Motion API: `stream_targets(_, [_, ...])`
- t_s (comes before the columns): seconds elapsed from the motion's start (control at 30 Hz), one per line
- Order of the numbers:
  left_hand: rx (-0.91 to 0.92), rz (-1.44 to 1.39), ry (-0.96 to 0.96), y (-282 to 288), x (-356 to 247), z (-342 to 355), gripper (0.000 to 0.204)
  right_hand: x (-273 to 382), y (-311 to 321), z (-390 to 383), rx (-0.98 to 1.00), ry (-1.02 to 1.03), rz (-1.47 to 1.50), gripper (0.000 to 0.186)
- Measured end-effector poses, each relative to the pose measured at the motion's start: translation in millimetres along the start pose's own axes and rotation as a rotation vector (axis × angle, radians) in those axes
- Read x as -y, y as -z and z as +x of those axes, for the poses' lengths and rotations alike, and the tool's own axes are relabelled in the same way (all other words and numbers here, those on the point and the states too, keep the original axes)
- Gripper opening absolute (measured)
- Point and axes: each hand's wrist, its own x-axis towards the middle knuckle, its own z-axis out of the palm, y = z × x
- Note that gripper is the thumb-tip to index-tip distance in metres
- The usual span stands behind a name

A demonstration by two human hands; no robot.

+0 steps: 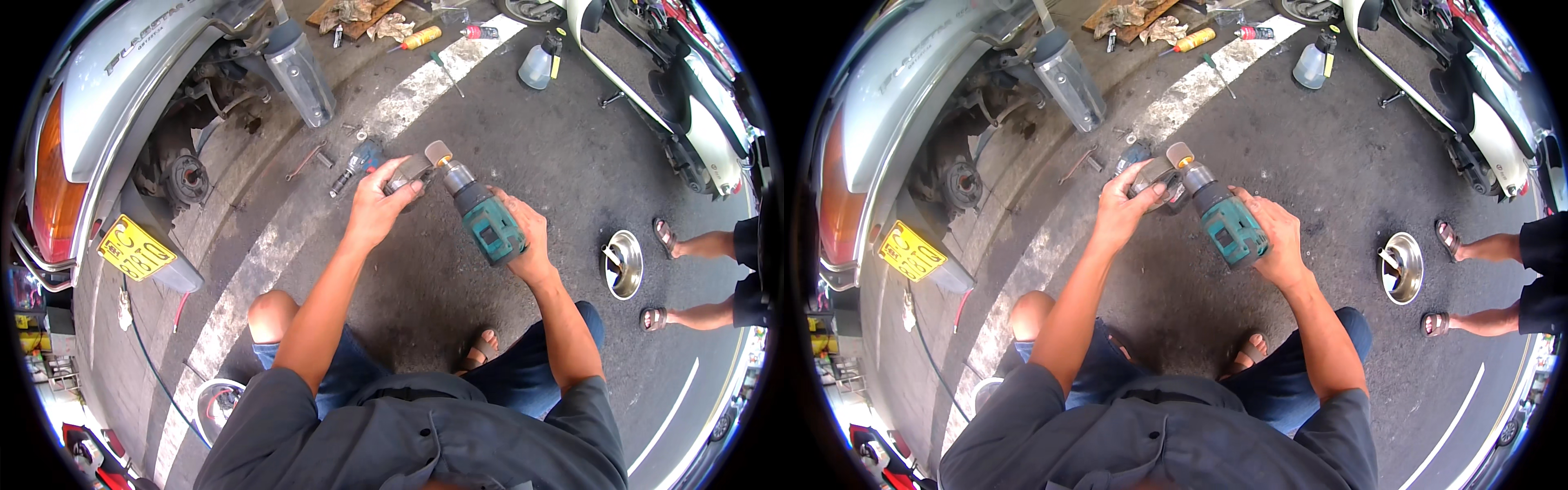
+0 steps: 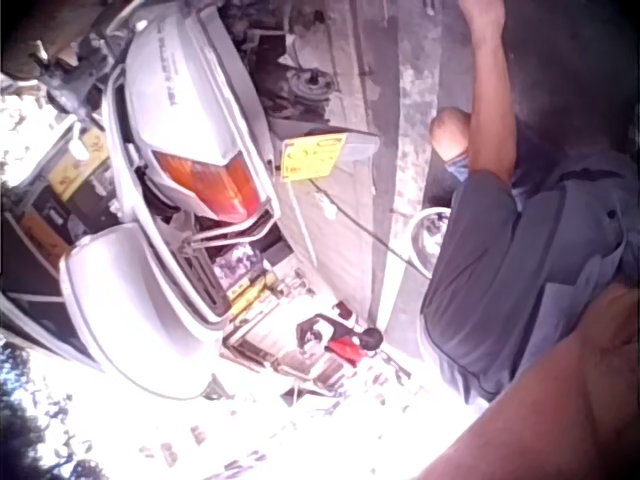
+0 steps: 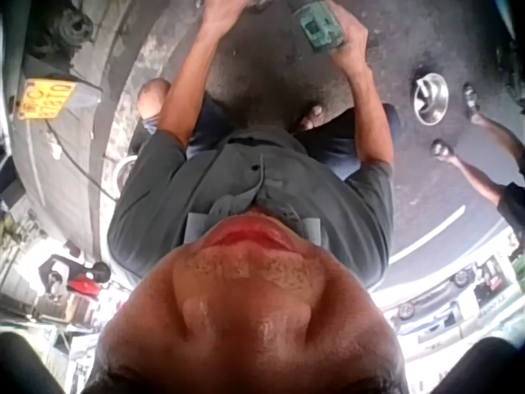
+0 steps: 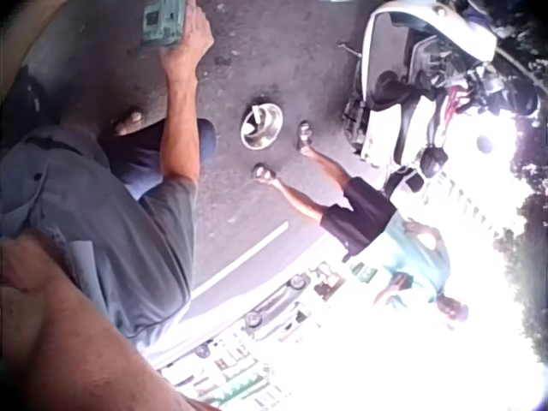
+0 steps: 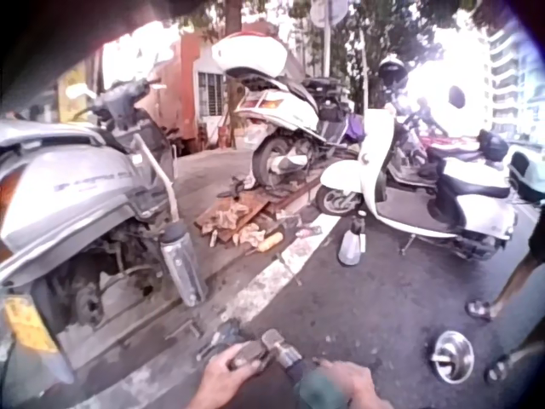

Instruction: The person removes a wheel from a motorcycle, takes out the brake shoe assembly, cleans the components using a drill with a wire brush attachment, applies oil with a brush, and then reinstalls the brake components onto the vehicle.

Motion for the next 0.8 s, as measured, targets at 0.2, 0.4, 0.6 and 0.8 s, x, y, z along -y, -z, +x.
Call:
stream_targets(0.2, [0.042, 0.136, -0.181, 5.1, 12.2, 3.5, 0.038, 13.7, -8.6, 3.0, 0.056, 0.076, 0.076, 0.059])
stream_targets(0.4, [0.031, -0.114, -0.088, 0.3, 4.7, -3.4, 0.042, 0.1, 0.2, 5.0, -0.018, -0.127, 0.035, 0.052])
stream_targets(0.6, [0.082, -0.171, -0.065, -5.6, -3.5, 0.0, 0.038, -9.0, 6.6, -3.8, -0.051, -0.203, 0.172, 0.051])
stream_targets(0.8, [0.043, -0.014, -0.069, -5.8, -8.5, -2.8, 0.028, 3.8, 4.1, -10.2, 0.005, -0.309, 0.313, 0.058])
